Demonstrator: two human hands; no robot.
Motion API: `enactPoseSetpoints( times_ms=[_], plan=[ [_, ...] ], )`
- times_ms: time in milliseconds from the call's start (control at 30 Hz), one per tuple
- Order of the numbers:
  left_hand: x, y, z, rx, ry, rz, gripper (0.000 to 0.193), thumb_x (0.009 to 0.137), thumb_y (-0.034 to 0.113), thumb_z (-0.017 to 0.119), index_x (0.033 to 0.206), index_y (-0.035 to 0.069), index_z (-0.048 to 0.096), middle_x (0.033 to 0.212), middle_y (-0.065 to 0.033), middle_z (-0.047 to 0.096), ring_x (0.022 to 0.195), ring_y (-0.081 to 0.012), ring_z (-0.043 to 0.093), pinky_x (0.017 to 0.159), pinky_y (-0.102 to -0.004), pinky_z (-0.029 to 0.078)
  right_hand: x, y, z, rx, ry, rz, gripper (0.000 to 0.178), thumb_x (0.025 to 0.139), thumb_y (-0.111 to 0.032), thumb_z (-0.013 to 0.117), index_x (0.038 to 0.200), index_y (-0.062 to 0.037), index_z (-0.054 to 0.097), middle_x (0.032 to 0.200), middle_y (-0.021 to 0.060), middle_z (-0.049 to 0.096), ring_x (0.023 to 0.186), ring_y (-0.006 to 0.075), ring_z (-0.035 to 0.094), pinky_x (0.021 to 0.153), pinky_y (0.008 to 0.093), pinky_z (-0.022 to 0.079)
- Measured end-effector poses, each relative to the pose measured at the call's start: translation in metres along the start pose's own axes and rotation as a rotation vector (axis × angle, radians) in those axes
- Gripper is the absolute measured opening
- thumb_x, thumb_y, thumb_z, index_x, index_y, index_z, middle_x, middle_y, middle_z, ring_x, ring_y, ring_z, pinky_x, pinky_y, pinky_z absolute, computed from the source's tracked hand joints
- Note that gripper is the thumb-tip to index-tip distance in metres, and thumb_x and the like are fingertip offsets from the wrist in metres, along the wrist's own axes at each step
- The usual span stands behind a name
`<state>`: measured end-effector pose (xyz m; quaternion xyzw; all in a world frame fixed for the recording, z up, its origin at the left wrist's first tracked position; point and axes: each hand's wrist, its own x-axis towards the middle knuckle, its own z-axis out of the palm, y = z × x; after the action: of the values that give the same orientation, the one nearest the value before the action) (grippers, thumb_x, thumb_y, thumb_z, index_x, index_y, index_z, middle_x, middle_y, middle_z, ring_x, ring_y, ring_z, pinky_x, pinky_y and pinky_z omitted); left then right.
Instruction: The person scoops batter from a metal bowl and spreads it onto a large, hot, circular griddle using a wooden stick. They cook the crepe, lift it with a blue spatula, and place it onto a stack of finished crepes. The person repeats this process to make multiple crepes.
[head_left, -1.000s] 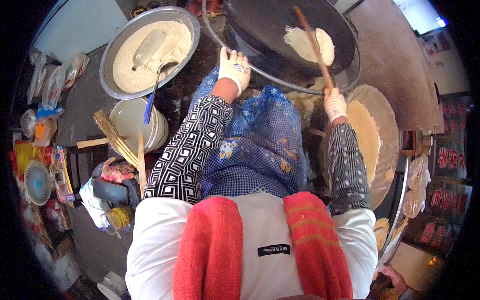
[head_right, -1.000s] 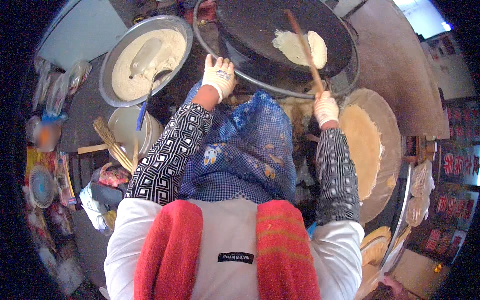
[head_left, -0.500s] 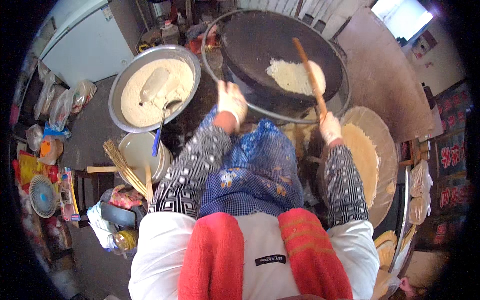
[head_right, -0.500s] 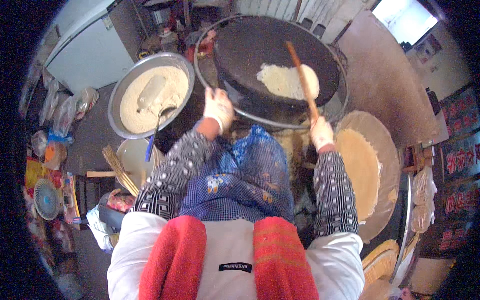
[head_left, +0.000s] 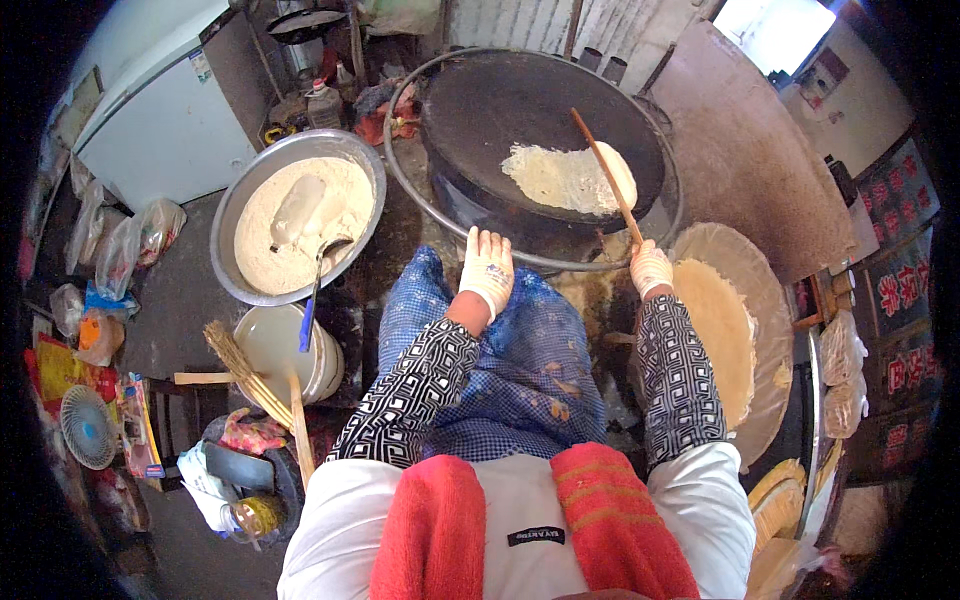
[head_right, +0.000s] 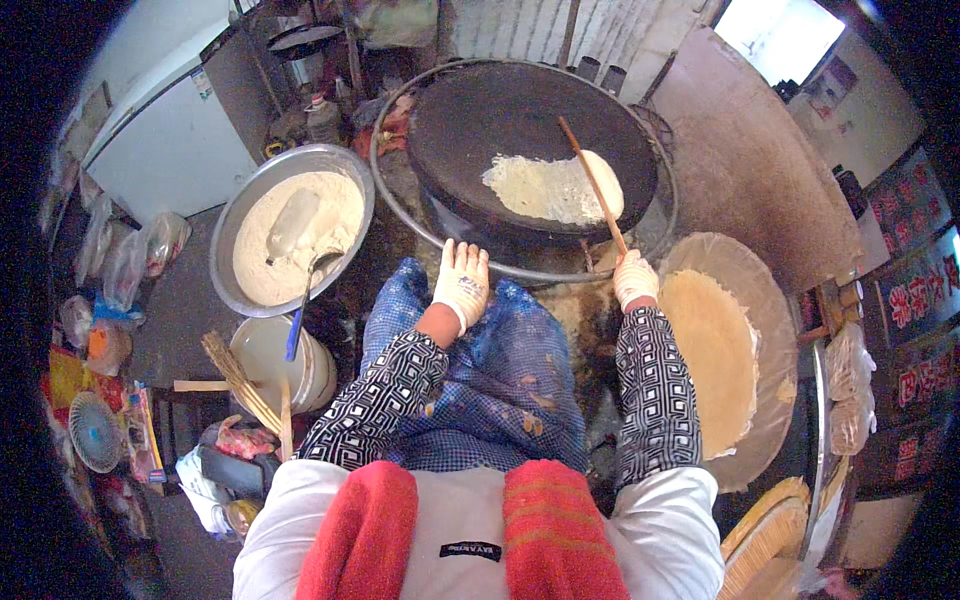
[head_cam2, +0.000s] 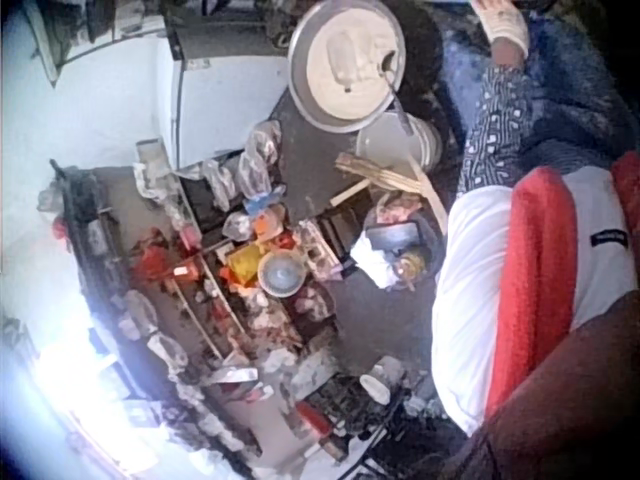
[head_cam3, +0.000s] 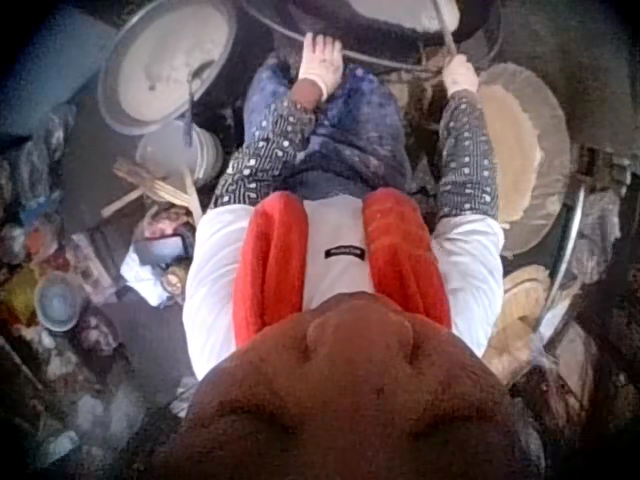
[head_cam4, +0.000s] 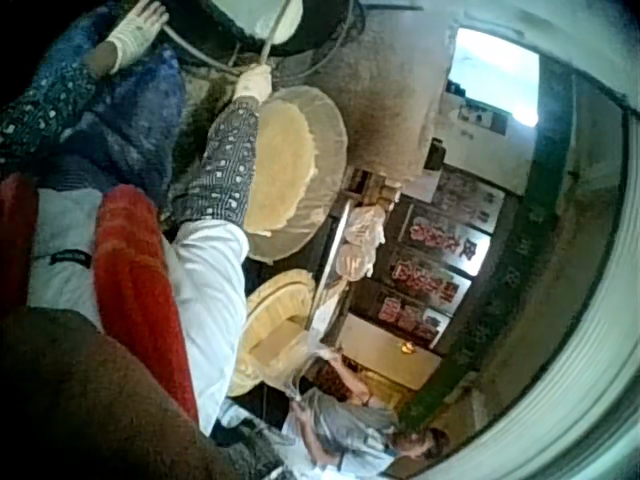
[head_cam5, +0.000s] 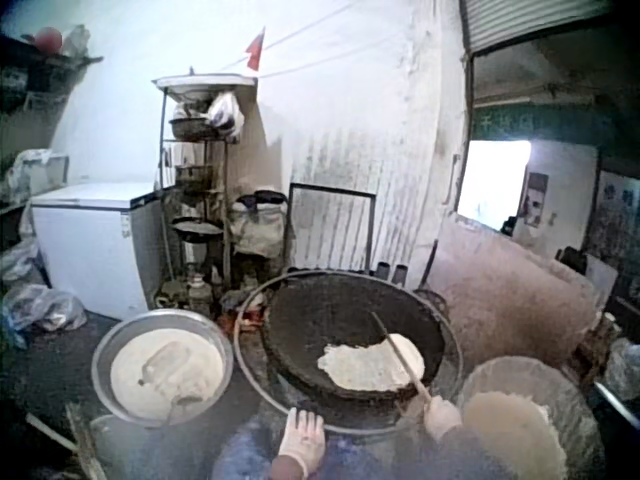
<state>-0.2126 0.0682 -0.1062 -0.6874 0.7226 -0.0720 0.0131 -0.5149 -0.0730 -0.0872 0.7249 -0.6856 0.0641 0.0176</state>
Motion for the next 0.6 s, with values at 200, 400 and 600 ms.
enactPoseSetpoints(
  times_ms=[200, 400, 600],
  plan=[
    [0.008, -0.015, 0.01, 0.028, -0.009, -0.069, 0.062, 0.096, 0.037, 0.046, 0.145, -0.001, 0.04, 0.15, -0.0182, 0.041, 0.145, -0.0337, 0.031, 0.119, -0.058, 0.006, -0.012, 0.007, 0.001, 0.003, -0.019, -0.136, 0.033, 0.098, -0.035, 0.048, 0.103, -0.0028, 0.053, 0.088, 0.0278, 0.067, 0.085, 0.0472, 0.064, 0.075, 0.0568, 0.05],
    [0.003, -0.044, 0.016, 0.037, -0.021, -0.127, 0.051, 0.097, 0.017, 0.036, 0.144, -0.001, 0.042, 0.149, -0.0181, 0.044, 0.143, -0.0332, 0.033, 0.118, -0.0587, 0.009, -0.014, -0.018, -0.003, 0.073, 0.027, -0.174, 0.032, 0.097, -0.034, 0.053, 0.098, -0.0019, 0.055, 0.082, 0.0281, 0.066, 0.08, 0.0484, 0.065, 0.072, 0.0594, 0.05],
    [0.006, -0.072, 0.026, 0.017, 0.089, -0.227, 0.057, 0.097, 0.033, 0.047, 0.144, 0.001, 0.042, 0.151, -0.0149, 0.042, 0.144, -0.0335, 0.032, 0.118, -0.0588, 0.011, 0.002, 0.02, 0.009, -0.017, 0.059, -0.092, 0.031, 0.099, -0.035, 0.049, 0.098, -0.0046, 0.054, 0.081, 0.0272, 0.066, 0.08, 0.0487, 0.064, 0.07, 0.0574, 0.05]
  ],
)
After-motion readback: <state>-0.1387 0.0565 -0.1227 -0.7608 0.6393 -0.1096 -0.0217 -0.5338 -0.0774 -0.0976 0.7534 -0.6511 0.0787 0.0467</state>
